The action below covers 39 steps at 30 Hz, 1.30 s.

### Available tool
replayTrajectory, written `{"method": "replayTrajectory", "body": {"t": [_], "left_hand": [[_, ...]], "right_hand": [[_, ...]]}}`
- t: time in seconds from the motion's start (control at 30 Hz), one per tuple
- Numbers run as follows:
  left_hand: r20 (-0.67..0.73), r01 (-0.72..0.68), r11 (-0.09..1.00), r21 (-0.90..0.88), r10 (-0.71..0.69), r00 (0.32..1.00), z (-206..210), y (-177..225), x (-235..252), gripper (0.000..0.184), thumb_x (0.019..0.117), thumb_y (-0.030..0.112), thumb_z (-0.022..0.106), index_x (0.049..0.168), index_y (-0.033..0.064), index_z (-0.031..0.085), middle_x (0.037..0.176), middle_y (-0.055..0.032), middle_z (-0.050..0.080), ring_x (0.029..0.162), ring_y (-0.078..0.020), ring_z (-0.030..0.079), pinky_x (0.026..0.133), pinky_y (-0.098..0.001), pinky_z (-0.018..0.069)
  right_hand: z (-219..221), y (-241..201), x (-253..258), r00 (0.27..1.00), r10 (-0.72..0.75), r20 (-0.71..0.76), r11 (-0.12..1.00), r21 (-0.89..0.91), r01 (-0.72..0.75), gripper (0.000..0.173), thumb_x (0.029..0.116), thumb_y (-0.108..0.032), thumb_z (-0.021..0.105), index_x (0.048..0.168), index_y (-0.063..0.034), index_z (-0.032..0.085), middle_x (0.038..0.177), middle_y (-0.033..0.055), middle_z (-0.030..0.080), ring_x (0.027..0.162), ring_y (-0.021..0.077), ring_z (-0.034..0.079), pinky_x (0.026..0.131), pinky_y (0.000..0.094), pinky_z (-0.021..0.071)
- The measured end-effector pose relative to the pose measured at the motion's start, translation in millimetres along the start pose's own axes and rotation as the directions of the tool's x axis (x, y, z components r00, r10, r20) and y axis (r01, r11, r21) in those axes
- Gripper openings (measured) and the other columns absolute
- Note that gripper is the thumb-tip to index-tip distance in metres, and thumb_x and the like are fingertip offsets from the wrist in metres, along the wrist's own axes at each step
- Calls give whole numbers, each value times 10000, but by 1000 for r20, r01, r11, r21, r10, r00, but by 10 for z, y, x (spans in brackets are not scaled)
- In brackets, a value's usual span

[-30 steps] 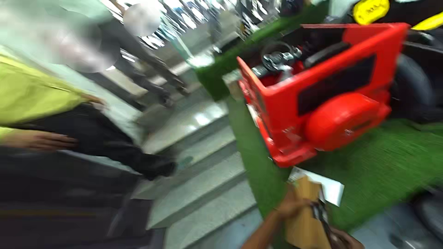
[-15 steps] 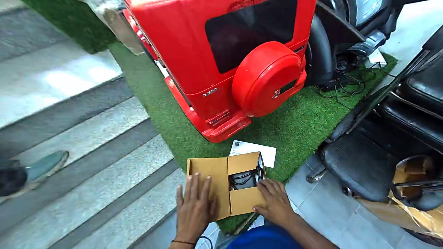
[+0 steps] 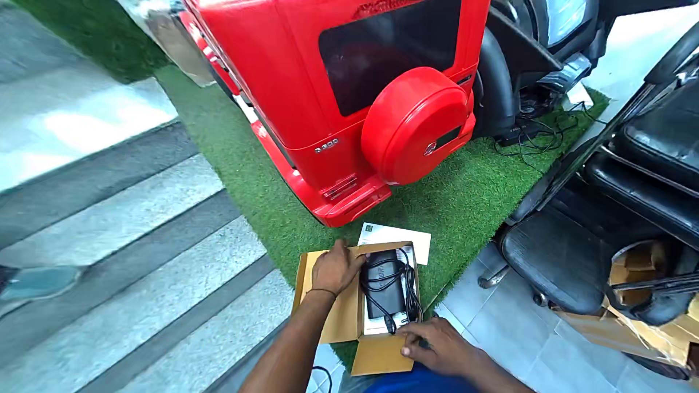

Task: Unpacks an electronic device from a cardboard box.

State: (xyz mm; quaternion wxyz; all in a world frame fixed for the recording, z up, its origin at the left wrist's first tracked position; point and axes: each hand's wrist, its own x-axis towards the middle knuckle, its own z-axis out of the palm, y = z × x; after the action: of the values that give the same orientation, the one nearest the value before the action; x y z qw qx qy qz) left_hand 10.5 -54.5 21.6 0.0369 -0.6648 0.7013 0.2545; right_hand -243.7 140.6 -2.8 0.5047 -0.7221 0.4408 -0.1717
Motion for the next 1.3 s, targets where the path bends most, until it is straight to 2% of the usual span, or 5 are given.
{"method": "replayTrajectory", "body": {"t": [0.1, 0.27, 0.47, 0.67, 1.3], "left_hand": [[62, 13, 998, 65, -17, 998, -18, 69, 167, 784, 974, 683, 476, 1550, 153, 429, 1356, -232, 613, 1228, -443, 599, 1009, -656, 460], [85, 86, 993, 75, -93, 992, 118, 31, 289, 732, 973, 743, 346, 1346, 204, 672, 1420, -265, 532, 1321, -469, 494, 996, -688, 437], [27, 99, 995, 15, -99, 995, 229, 40, 279, 718, 978, 729, 361, 1322, 187, 685, 1413, -270, 529, 1301, -473, 504, 974, -673, 455], [56, 116, 993, -30, -114, 992, 196, -13, 308, 727, 962, 752, 361, 1293, 206, 710, 1387, -242, 567, 1303, -459, 504, 972, -682, 443], [49, 89, 995, -36, -87, 995, 207, -51, 255, 690, 983, 698, 415, 1344, 163, 660, 1400, -269, 537, 1308, -480, 497, 998, -674, 450]], "right_hand": [[-61, -72, 195, 976, 214, 43, 964, -173, -203, 484, 1024, -446, 543, 1452, -221, 552, 974, 46, 752, 901, 257, 720, 862, 552, 549], [37, -284, 141, 967, 183, 178, 858, -509, -69, 464, 1000, -287, 438, 1443, -249, 572, 1134, 162, 686, 1072, 386, 646, 810, 574, 531], [26, -495, 322, 766, 547, 337, 721, -655, -227, 918, 912, -279, 597, 1661, -232, 67, 904, 229, 683, 809, 462, 672, 689, 643, 508], [56, -592, 364, 783, 465, 413, 735, -673, -81, 828, 970, -128, 558, 1654, -302, 123, 805, 217, 655, 758, 450, 663, 691, 620, 517], [8, -619, 231, 758, 587, 285, 697, -655, -293, 914, 900, -199, 658, 1653, -252, 142, 972, 264, 680, 829, 480, 669, 698, 647, 514]]}}
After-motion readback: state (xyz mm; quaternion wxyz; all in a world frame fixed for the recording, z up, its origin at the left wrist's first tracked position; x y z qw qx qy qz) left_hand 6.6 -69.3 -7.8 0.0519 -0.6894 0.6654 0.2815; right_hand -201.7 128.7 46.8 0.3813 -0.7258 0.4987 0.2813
